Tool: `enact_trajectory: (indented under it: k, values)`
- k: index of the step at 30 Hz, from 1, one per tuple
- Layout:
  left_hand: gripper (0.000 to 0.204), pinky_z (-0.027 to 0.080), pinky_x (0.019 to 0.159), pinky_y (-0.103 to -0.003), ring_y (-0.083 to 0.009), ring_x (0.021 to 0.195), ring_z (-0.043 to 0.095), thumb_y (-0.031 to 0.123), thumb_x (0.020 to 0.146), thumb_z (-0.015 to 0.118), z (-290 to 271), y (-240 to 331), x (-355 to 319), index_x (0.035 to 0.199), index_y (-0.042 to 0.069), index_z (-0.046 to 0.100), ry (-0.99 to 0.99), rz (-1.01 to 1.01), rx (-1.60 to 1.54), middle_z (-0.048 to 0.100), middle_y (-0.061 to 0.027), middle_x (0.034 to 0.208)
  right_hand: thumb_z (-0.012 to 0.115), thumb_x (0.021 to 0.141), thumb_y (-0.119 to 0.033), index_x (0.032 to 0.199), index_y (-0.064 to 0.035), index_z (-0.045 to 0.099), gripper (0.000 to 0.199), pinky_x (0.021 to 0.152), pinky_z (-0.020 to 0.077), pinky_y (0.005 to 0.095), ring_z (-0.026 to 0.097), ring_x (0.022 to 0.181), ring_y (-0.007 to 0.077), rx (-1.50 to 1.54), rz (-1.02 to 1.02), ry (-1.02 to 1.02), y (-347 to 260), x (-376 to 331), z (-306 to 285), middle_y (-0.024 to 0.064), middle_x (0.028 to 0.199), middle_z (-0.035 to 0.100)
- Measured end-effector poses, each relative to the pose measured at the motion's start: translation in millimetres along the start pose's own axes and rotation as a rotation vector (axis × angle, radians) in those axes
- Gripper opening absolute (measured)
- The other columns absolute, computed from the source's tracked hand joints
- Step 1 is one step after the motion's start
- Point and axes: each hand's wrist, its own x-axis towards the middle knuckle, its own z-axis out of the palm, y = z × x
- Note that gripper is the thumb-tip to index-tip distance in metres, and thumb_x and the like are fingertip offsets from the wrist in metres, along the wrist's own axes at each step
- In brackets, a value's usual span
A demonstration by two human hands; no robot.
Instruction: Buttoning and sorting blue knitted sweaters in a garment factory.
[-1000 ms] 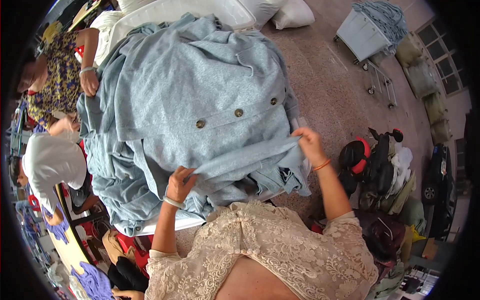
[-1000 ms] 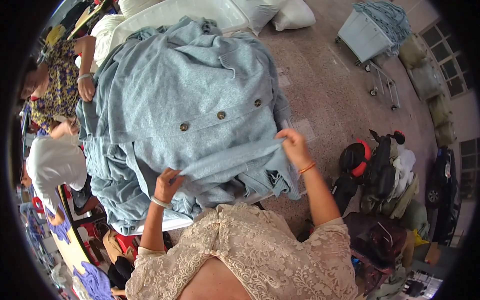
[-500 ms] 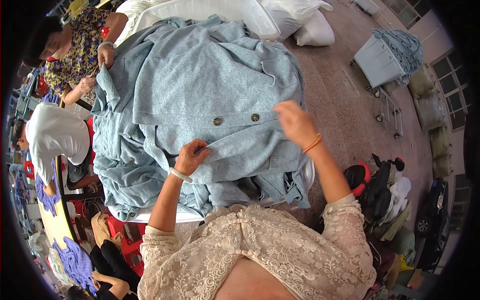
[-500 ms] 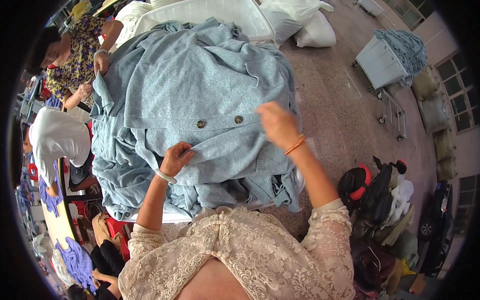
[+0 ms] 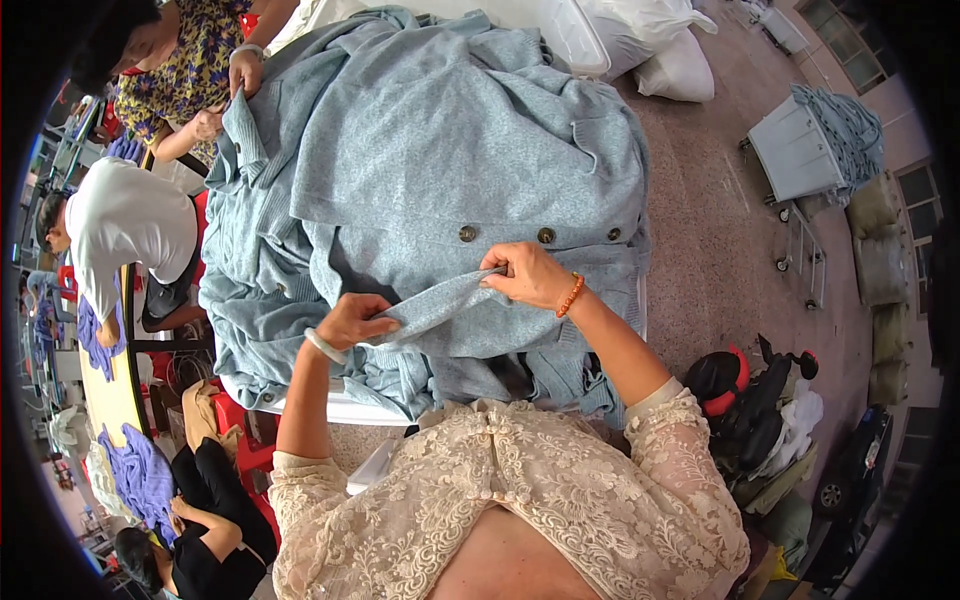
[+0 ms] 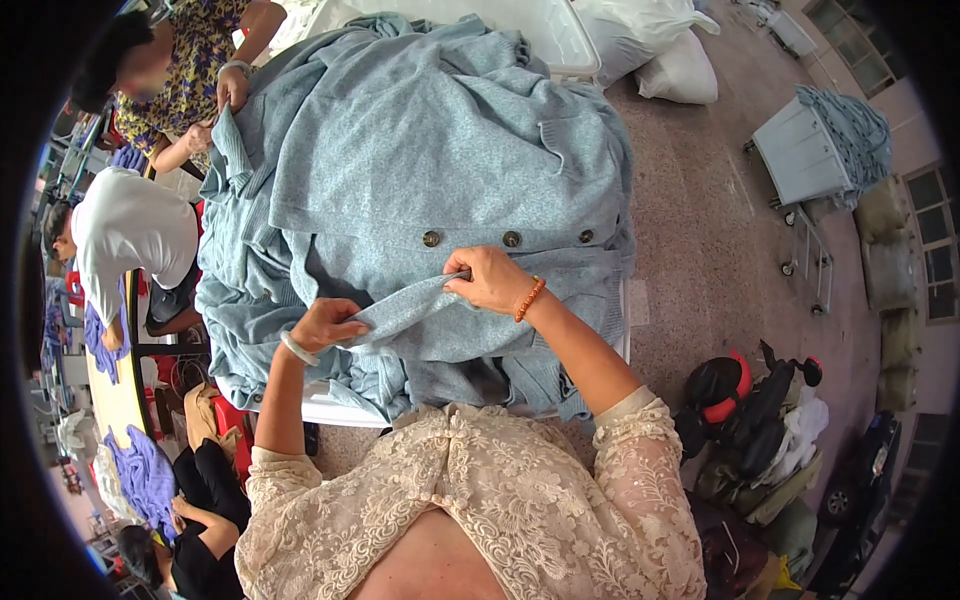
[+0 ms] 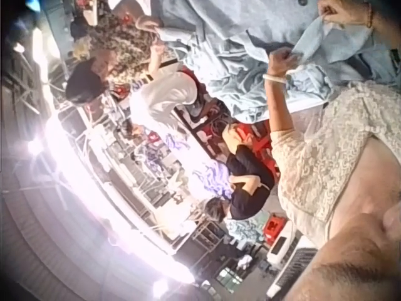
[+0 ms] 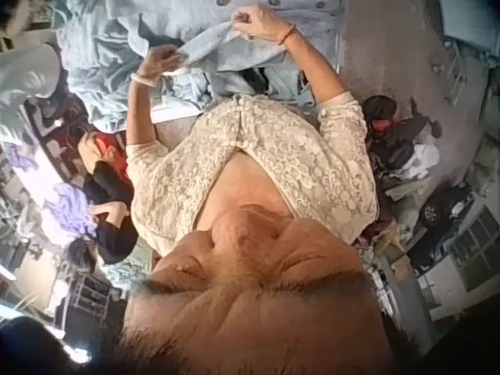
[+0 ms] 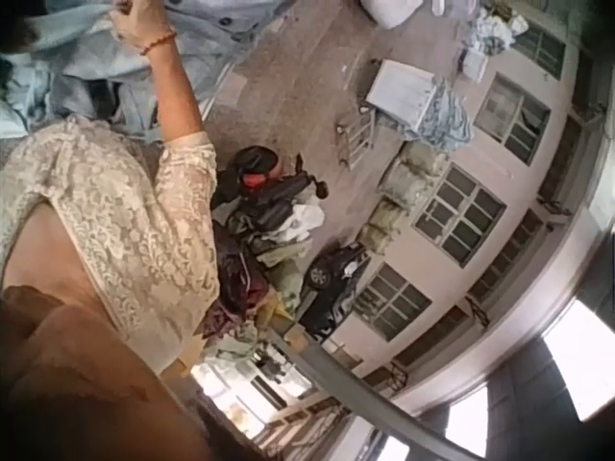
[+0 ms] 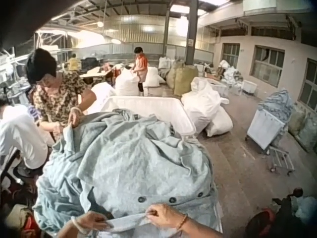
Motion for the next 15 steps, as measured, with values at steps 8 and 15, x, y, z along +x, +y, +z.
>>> enact_trajectory:
  k: [8,15]
  values:
    - [0.015,0.036,0.054,-0.022,-0.0042,0.064,0.044,0.014,0.085,0.066,-16,1,-13,0.088,0.000,0.063,0.147,0.119,0.012,0.054,0.0047,0.071,0.068,0.077,-0.017,0.087,-0.0005,0.065,0.019,0.072,0.0496,0.0360,0.064,0.078,0.0290,-0.143,-0.049,-0.026,-6,9,1,0.0135,0.084,0.065]
    - [0.033,0.050,0.077,-0.036,-0.0283,0.088,0.065,0.015,0.076,0.069,16,27,3,0.105,0.000,0.060,0.373,0.353,0.433,0.066,-0.0163,0.094,0.064,0.080,-0.016,0.083,-0.0026,0.064,0.014,0.069,0.0484,0.0390,0.062,0.077,0.0306,-0.258,-0.146,0.175,-16,3,9,0.0112,0.083,0.063]
